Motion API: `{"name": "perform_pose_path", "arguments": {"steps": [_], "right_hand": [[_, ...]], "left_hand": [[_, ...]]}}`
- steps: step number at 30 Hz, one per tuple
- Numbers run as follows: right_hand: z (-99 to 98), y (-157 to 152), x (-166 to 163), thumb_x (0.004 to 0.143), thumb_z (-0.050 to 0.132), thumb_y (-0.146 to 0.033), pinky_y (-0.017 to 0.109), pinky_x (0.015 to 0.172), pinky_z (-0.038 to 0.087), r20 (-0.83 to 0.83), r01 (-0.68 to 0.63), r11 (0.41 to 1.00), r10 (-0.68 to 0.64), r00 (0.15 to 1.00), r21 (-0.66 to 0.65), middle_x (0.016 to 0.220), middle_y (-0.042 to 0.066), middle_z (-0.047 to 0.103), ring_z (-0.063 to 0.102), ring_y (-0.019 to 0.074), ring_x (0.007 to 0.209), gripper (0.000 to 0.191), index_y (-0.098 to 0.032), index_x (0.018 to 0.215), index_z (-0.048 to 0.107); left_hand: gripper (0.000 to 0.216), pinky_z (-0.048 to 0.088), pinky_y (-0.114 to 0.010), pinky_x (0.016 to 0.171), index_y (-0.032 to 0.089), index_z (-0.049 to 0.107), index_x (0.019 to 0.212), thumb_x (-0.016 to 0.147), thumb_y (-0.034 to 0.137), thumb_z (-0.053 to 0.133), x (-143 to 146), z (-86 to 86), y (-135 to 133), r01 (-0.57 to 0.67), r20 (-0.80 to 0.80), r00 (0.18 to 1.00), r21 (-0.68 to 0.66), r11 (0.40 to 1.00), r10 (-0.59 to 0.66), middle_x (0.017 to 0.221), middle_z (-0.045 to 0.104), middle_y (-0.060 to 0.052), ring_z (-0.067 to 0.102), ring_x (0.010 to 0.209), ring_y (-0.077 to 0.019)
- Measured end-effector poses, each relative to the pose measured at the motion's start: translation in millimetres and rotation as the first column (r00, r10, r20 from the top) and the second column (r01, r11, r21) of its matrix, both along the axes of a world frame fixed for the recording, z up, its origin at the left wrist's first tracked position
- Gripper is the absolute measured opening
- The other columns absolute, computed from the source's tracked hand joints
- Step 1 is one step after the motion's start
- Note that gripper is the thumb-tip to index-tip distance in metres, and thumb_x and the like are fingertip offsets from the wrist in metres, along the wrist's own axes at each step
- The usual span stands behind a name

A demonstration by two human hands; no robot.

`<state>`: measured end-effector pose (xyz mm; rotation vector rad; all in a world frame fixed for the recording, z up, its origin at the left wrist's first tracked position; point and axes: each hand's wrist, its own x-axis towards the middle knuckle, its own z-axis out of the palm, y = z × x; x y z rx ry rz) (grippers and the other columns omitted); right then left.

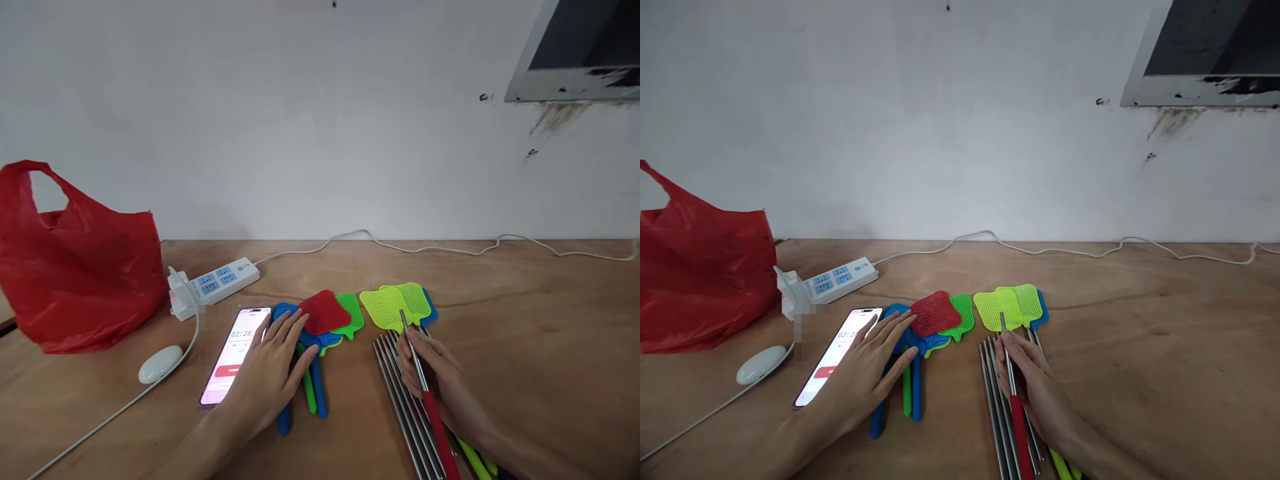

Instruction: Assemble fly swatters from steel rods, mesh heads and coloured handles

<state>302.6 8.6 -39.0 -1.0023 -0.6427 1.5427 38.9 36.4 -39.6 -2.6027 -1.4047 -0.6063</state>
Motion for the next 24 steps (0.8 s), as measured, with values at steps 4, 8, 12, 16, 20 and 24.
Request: {"name": "perform_pose_path", "arguments": {"steps": [4, 8, 12, 16, 20, 24], "right_hand": [[1.5, 0, -1, 0.057, 0.090, -0.055, 0.016, 0.038, 0.027, 0.022, -0.041, 0.999, 0.041, 0.999, 0.000, 0.057, -0.006, 0.044, 0.030, 0.0034, 0.044, 0.050, -0.017, 0.062, 0.059], [0.3, 0, -1, 0.058, 0.090, -0.055, 0.016, 0.037, 0.024, 0.035, -0.054, 0.999, 0.054, 0.998, 0.005, 0.056, -0.007, 0.044, 0.030, 0.0032, 0.043, 0.049, -0.016, 0.062, 0.059], [-2.8, 0, 1, 0.063, 0.087, -0.055, 0.017, 0.038, 0.026, 0.039, -0.077, 0.996, 0.076, 0.996, 0.043, 0.057, -0.006, 0.045, 0.031, 0.0038, 0.044, 0.048, -0.017, 0.063, 0.059], [-4.2, -1, 2, 0.065, 0.085, -0.056, 0.016, 0.039, 0.028, 0.058, -0.080, 0.996, 0.077, 0.995, 0.038, 0.059, -0.005, 0.046, 0.033, 0.0047, 0.046, 0.047, -0.017, 0.064, 0.059], [-4.1, -2, 2, 0.065, 0.086, -0.057, 0.016, 0.040, 0.031, 0.067, -0.076, 0.997, 0.075, 0.995, 0.022, 0.060, -0.005, 0.045, 0.032, 0.0051, 0.048, 0.048, -0.017, 0.065, 0.059], [-4.4, -3, 2, 0.065, 0.086, -0.057, 0.016, 0.040, 0.031, 0.075, -0.076, 0.997, 0.074, 0.994, 0.020, 0.060, -0.006, 0.043, 0.031, 0.0056, 0.049, 0.048, -0.017, 0.065, 0.059]], "left_hand": [[0.046, 0.043, -0.052, 0.103, 0.015, 0.053, 0.134, 0.107, 0.045, 0.032, 1, 3.8, -1, -0.004, 0.029, 1.000, -0.063, 0.998, 0.006, 0.127, 0.066, -0.012, 0.059, 0.120, -0.0304], [0.040, 0.050, -0.051, 0.090, 0.018, 0.059, 0.124, 0.105, 0.044, 0.034, 3, 9.0, -4, -0.037, 0.070, 0.997, -0.100, 0.994, 0.044, 0.119, 0.065, -0.011, 0.063, 0.108, -0.0309], [0.039, 0.048, -0.055, 0.095, 0.019, 0.057, 0.130, 0.105, 0.039, 0.036, 0, 2.9, -1, -0.059, 0.038, 0.997, -0.075, 0.995, 0.062, 0.133, 0.060, -0.013, 0.059, 0.117, -0.0333], [0.041, 0.045, -0.053, 0.103, 0.017, 0.052, 0.139, 0.102, 0.024, 0.036, -5, -6.1, 4, -0.021, -0.013, 1.000, -0.078, 0.997, 0.020, 0.143, 0.056, -0.013, 0.053, 0.129, -0.0313], [0.048, 0.045, -0.051, 0.105, 0.014, 0.052, 0.138, 0.092, 0.012, 0.039, -6, -6.5, 6, -0.027, -0.064, 0.998, -0.120, 0.992, 0.019, 0.139, 0.061, -0.012, 0.057, 0.126, -0.0293], [0.048, 0.046, -0.050, 0.105, 0.013, 0.054, 0.136, 0.090, 0.010, 0.039, -7, -6.2, 7, -0.043, -0.085, 0.996, -0.134, 0.990, 0.032, 0.138, 0.062, -0.012, 0.058, 0.125, -0.0286]]}}
